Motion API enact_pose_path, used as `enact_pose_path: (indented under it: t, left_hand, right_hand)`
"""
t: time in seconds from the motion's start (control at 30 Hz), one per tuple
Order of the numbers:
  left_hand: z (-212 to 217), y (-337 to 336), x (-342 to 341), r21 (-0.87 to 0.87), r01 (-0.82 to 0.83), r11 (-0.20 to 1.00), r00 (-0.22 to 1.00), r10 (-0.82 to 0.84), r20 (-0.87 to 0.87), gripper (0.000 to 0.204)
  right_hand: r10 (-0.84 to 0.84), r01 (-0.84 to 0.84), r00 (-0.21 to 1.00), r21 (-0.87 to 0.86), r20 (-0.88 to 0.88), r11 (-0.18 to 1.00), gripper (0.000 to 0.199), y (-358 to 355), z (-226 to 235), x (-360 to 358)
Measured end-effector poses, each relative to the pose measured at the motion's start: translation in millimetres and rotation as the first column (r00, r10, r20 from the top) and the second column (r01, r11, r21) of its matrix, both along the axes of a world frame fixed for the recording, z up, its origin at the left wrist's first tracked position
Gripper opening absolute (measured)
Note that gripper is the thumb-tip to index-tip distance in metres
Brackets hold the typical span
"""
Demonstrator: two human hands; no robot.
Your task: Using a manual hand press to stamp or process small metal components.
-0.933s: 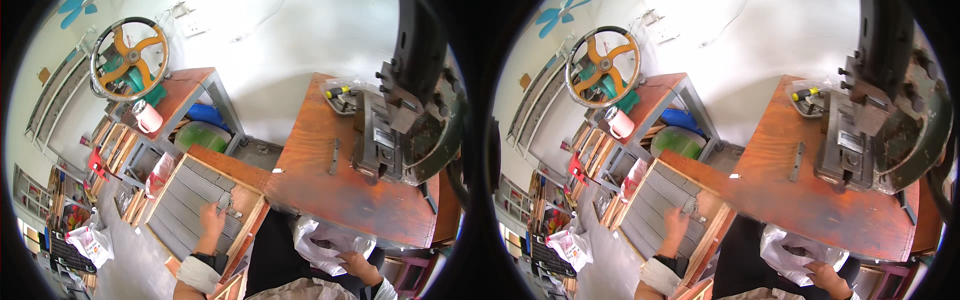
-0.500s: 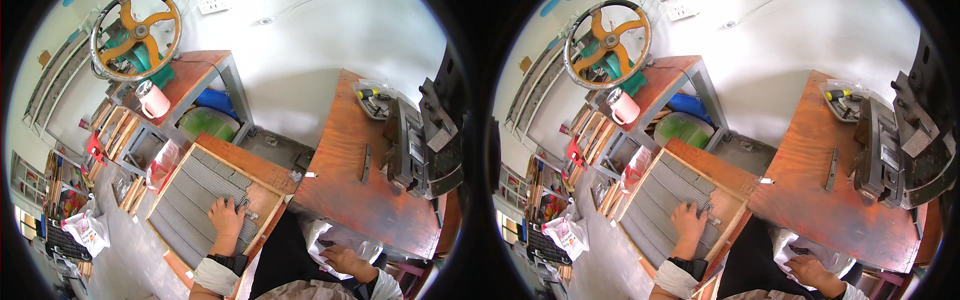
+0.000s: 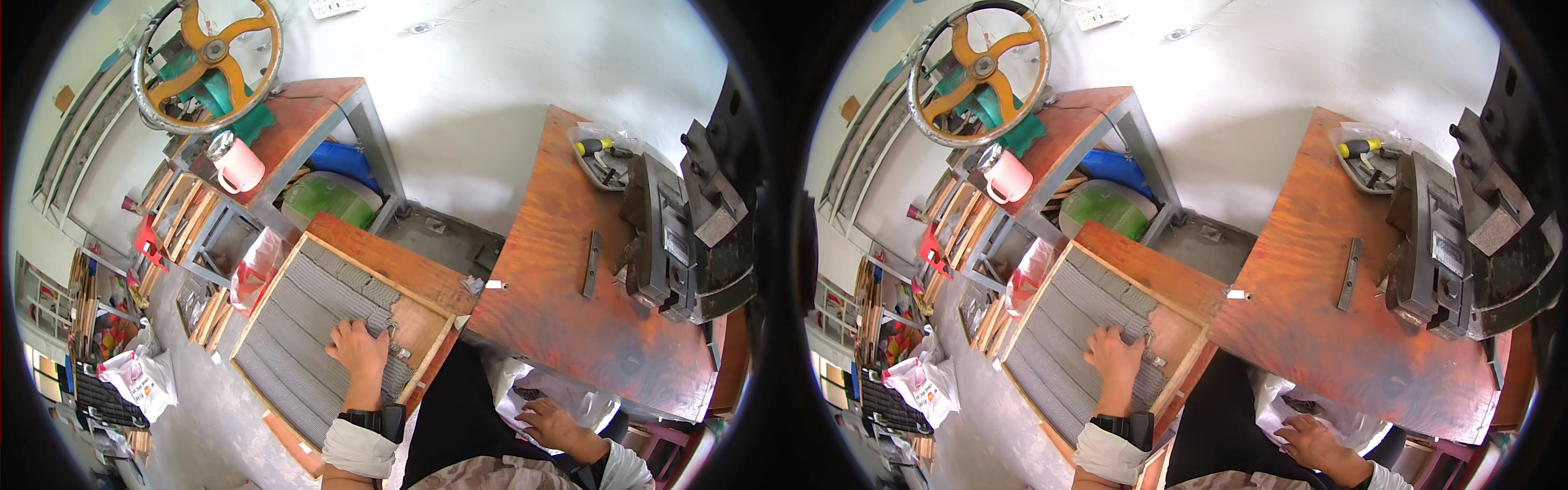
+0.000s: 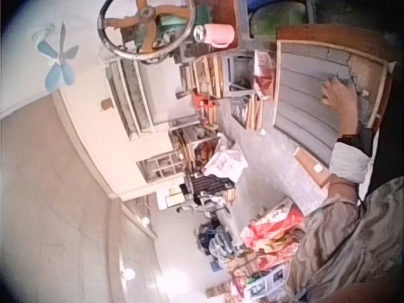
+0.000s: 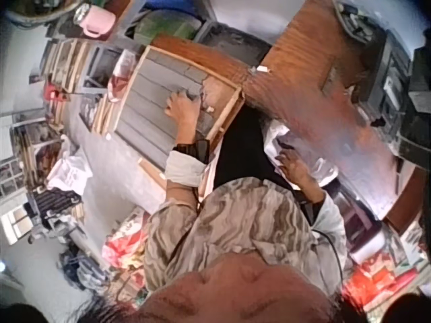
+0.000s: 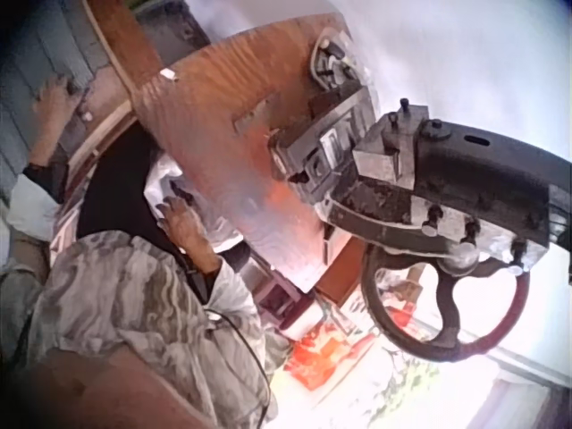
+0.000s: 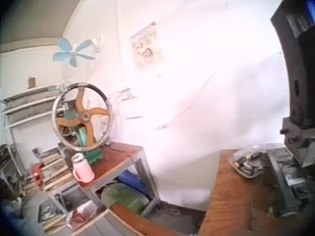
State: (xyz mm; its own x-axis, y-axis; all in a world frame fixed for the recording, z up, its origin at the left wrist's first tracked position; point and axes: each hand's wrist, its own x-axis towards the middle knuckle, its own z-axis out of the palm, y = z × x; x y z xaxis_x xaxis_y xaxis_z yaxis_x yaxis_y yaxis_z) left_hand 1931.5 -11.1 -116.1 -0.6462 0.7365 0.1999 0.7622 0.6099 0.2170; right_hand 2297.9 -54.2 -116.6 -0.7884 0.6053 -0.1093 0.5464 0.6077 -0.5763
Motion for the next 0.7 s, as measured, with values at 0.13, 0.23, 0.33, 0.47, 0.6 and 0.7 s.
enact_pose_path:
  t: [0.13,0.23,0.33,0.47,0.6,0.7]
  left_hand:
    - [-2.7,0.3,1.9,-0.100,0.065,0.993,0.998,-0.063,0.025,0.041]
    - [-12.2,-7.0,-1.6,-0.016,0.229,0.973,0.972,-0.230,-0.049,0.042]
    - [-3.7,-1.3,-5.3,-0.141,0.158,0.977,0.987,-0.154,0.035,0.044]
    - [-5.4,10.4,-14.1,-0.038,0.385,0.922,0.917,-0.387,-0.097,0.039]
    - [14.7,16.9,-35.9,-0.106,0.374,0.921,0.890,-0.325,0.318,0.038]
    - [26.3,18.1,-44.8,-0.015,0.228,0.973,0.780,-0.174,0.601,0.041]
  right_hand:
    - [-0.037,0.037,0.999,-0.032,0.002,0.999,0.026,-5.4,-1.7,6.9]
    - [-0.062,0.062,0.998,-0.059,-0.004,0.996,0.026,-9.5,-1.6,9.0]
    - [-0.050,0.049,0.999,-0.063,-0.004,0.997,0.025,-9.5,-1.5,8.1]
    - [-0.045,0.045,0.999,-0.045,-0.013,0.998,0.025,-7.3,-2.3,10.9]
    - [-0.059,0.059,0.998,-0.029,-0.010,0.998,0.025,-7.7,-3.8,14.8]
    - [-0.095,0.095,0.995,0.000,-0.004,0.995,0.027,-10.1,3.4,22.2]
